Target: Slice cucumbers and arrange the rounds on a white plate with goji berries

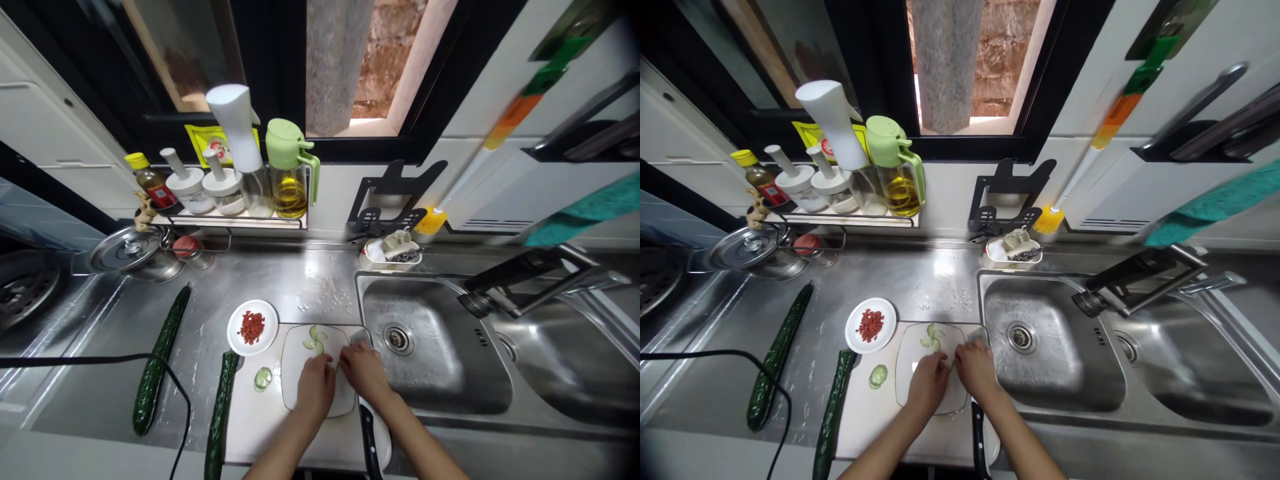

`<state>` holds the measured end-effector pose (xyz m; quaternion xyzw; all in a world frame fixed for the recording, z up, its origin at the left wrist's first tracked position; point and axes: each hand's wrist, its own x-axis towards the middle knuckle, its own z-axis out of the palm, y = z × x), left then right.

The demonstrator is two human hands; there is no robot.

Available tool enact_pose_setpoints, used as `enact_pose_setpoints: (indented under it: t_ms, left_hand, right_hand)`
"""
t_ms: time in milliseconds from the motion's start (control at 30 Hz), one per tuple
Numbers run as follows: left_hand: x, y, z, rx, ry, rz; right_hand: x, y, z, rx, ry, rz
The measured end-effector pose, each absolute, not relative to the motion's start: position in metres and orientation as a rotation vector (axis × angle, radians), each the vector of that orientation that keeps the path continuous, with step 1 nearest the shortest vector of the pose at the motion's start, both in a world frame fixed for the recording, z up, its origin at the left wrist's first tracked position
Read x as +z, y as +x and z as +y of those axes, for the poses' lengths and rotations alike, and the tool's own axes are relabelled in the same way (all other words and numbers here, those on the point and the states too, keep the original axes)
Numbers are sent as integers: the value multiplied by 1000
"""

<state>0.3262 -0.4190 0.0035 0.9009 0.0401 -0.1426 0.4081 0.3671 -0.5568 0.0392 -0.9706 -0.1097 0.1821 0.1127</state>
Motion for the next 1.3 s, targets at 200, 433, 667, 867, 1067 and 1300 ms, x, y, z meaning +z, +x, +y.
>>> enact_pose_setpoints:
  t_ms: [200, 433, 667, 867, 1067, 1300]
  left_hand:
    - [-3, 320, -420, -255, 2402, -41]
    - [-7, 319, -420, -127, 2525, -244]
    - [-7, 312, -415, -51, 2507, -315]
    - [-12, 310, -413, 23, 2523, -347]
    - [-15, 312, -416, 64, 2537, -357]
    - [-9, 314, -418, -20, 2564, -347]
  right_hand:
    - [32, 361, -559, 428, -2909, -385]
    - [28, 348, -571, 302, -2916, -339]
    - [17, 307, -588, 55, -2897, -402]
    - [5, 289, -575, 45, -3018, -474]
    - [6, 291, -572, 95, -3067, -439]
    - [7, 292, -571, 126, -3059, -436]
